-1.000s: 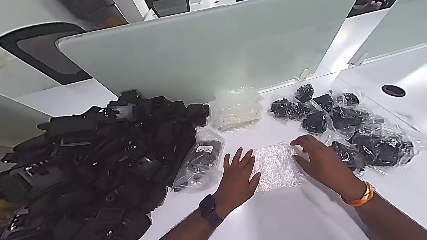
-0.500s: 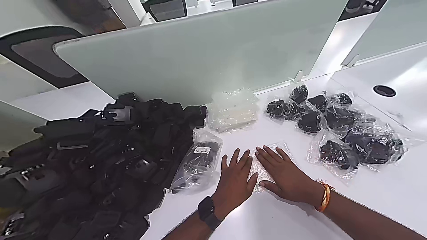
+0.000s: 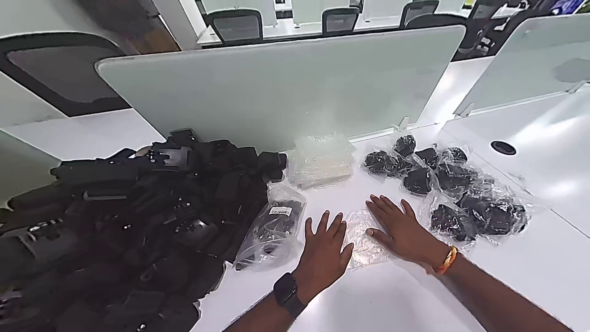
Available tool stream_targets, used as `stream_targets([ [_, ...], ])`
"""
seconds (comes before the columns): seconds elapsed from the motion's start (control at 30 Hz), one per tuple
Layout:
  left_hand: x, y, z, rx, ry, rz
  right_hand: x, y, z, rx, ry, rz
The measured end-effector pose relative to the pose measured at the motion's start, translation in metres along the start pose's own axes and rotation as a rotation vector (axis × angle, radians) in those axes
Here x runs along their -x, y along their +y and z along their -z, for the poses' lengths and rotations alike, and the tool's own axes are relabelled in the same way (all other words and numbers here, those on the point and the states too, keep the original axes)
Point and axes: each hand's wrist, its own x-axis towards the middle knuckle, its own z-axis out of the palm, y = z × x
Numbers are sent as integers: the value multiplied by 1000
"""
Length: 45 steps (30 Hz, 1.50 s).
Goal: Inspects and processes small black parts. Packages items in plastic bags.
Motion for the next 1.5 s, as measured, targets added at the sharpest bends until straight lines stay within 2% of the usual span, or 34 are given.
stream_targets([
  [0.07,0,-1,-2,37,30,-8,-8,0,21,-65,68,-34],
  [0.17,1,-2,-1,78,13,1,-33,2,55,-11,280,-30],
  [0.23,0,-2,0,99,12,2,-60,9,77,36,428,-31],
  [0.3,0,-1,2,112,5,8,-94,18,93,18,498,-109],
  [0.4,0,-1,3,129,-5,22,-152,42,99,26,408,-308],
  [0.5,1,-2,5,150,-18,32,-181,47,103,-20,300,-411],
  [0.73,-1,-2,2,141,-11,14,-166,63,124,-445,579,-255],
  [0.83,0,-3,2,134,-7,16,-151,74,124,-529,679,-228],
  [0.93,0,-3,2,137,-5,26,-136,77,137,-485,807,-317],
  [1.1,1,-2,3,136,-1,28,-121,76,154,-161,951,-437],
  [1.17,1,-2,3,143,-2,29,-119,69,151,-76,943,-371],
  [1.23,0,-2,3,144,-10,29,-123,65,139,-11,852,-230],
  [1.33,0,-3,4,152,-11,25,-141,61,109,118,490,-16],
  [1.4,0,-2,5,153,-16,25,-151,55,84,219,303,-13],
  [1.5,0,-3,5,157,-18,27,-164,52,54,314,258,-84],
])
